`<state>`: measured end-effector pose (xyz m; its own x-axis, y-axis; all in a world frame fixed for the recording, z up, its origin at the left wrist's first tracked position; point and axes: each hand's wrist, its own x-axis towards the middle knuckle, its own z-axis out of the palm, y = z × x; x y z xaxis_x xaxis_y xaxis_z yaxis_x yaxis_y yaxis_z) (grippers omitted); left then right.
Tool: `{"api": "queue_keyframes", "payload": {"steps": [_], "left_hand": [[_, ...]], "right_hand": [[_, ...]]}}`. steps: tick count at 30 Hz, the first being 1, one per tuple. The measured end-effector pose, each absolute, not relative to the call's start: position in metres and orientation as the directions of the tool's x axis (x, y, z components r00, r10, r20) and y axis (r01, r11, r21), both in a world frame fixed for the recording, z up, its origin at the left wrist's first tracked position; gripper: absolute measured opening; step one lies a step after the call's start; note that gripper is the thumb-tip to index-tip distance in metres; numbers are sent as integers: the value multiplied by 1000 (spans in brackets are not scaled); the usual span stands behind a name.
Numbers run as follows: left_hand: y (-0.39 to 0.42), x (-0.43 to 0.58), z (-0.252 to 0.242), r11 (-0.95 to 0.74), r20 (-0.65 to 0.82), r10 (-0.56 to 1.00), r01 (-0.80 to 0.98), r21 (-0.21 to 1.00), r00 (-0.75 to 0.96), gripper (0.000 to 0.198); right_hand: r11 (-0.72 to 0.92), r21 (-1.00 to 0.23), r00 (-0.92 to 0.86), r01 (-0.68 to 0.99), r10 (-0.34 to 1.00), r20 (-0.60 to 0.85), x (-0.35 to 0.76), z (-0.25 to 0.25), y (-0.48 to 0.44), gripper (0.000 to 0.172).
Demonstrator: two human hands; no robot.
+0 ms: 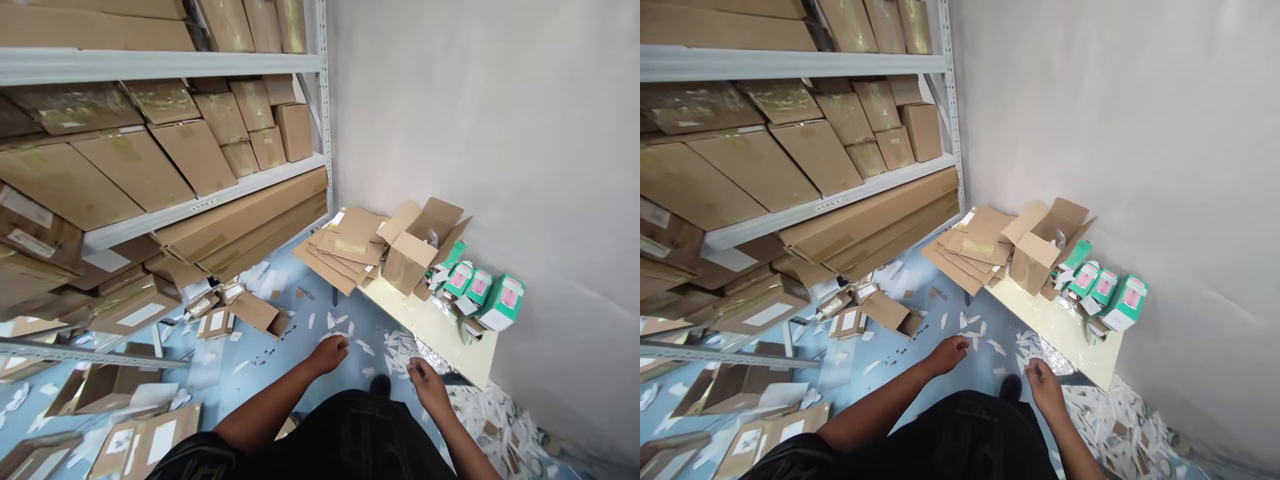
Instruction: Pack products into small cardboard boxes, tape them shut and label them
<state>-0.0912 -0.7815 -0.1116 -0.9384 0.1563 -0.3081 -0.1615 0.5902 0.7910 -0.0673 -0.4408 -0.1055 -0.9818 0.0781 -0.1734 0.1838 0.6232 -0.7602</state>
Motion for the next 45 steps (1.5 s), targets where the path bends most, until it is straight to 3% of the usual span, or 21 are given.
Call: {"api": "queue_keyframes", "payload": {"steps": [7, 15, 19, 24, 29, 33, 35, 40, 45], "left_hand": [[-800, -173, -119, 646, -275, 81, -160, 747, -958, 23], [-816, -288, -81, 830, -136, -34, -104, 548, -990, 35], [-834, -355, -74, 879, -90, 66, 16, 477, -994, 52], [-864, -446, -94, 925, -128, 298, 253, 284, -946, 78], [-885, -511, -114, 861, -314, 508, 476, 178, -802, 71], [-899, -531, -109, 764, -305, 642, 622, 174, -703, 76], [-908, -538, -98, 741, -257, 670, 644, 188, -696, 76], [-945, -561, -60, 740, 5, 646, 627, 244, -763, 50], [-993, -568, -23, 693, 326, 391, 508, 512, -861, 46]], "right_hand": [[579, -793, -951, 189, -93, -295, -183, -126, -453, 40], [599, -800, -826, 35, -432, -360, -317, -111, -502, 32], [613, -790, -796, -12, -484, -363, -348, -107, -526, 31], [634, -767, -849, 100, -347, -398, -355, -110, -553, 32], [641, -692, -893, 332, -22, -449, -326, -112, -585, 36], [616, -636, -862, 465, 149, -485, -295, -110, -622, 36], [596, -639, -855, 486, 173, -489, -284, -105, -639, 38], [553, -634, -837, 540, 279, -470, -266, -95, -660, 43], [546, -640, -840, 540, 303, -450, -248, -96, -666, 40]]}}
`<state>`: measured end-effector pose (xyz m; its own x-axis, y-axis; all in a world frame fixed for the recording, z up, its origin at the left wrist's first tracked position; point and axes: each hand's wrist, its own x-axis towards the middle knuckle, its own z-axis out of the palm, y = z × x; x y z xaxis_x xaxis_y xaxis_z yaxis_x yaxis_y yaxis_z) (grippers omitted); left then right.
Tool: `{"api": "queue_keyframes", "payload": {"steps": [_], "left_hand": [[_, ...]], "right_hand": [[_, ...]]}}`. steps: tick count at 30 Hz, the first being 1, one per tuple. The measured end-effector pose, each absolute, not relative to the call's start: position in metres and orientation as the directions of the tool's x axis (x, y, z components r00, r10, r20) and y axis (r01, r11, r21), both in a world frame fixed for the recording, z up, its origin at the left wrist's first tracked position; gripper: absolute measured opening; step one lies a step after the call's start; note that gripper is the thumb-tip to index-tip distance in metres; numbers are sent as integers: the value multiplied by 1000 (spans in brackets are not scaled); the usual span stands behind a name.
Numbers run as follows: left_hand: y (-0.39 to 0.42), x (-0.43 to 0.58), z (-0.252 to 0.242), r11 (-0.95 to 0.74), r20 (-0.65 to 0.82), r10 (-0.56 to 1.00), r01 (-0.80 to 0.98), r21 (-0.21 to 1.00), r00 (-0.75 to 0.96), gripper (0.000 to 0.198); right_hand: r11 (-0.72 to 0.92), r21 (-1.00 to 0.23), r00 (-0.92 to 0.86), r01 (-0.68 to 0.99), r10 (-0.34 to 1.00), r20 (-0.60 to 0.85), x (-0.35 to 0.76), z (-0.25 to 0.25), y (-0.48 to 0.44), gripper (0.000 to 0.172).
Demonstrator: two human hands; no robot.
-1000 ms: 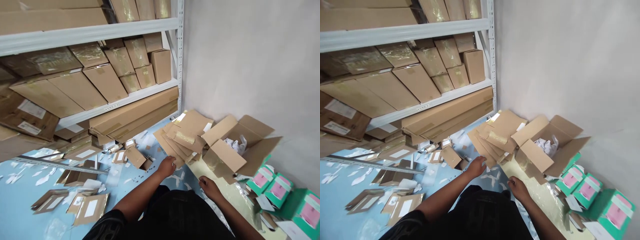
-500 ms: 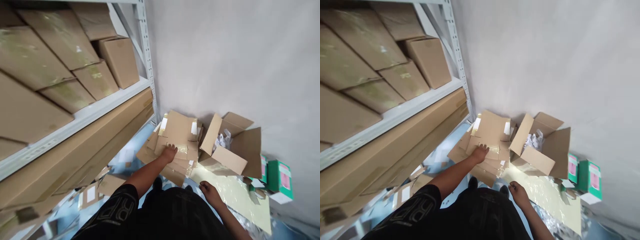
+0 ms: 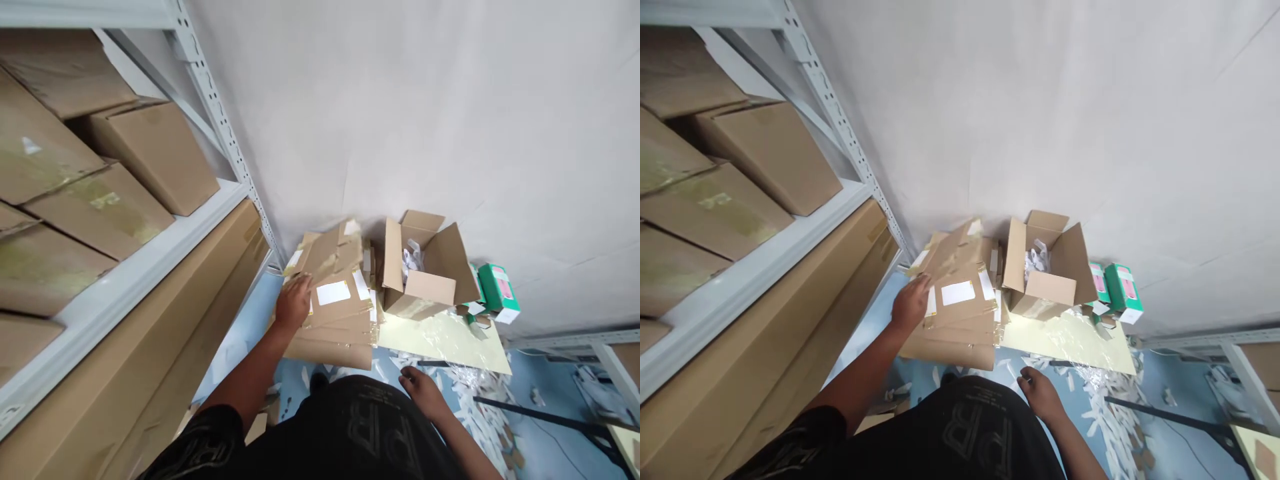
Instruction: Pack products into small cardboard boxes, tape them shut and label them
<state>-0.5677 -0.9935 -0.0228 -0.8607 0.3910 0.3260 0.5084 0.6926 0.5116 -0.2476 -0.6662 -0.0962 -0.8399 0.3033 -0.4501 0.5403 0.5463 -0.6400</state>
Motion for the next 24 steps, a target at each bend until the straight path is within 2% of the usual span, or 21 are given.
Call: {"api": "queue_keyframes", "payload": {"steps": [3, 6, 10, 14, 19, 24], "left_hand": [[-1011, -552, 1, 598, 366, 98, 349, 722, -926, 42], [-1012, -523, 29, 429, 346, -115, 268, 863, -931, 44], [-995, -466, 72, 212, 346, -217, 302, 929, -913, 51], [-963, -400, 107, 180, 403, -299, 364, 914, -865, 53], [-907, -335, 130, 200, 487, -218, 449, 871, -846, 55], [-836, -297, 134, 92, 389, 66, 394, 914, -919, 67]], "right_hand": [[549, -647, -846, 529, 285, -450, -235, -99, -666, 36], [570, -654, -864, 497, 259, -432, -219, -101, -659, 33], [593, -680, -900, 430, 228, -371, -190, -97, -638, 31], [587, -718, -928, 373, 237, -288, -144, -83, -609, 33], [516, -769, -908, 377, 369, -198, -66, -57, -555, 35], [390, -834, -737, 391, 675, -30, -1, -7, -478, 41]]}}
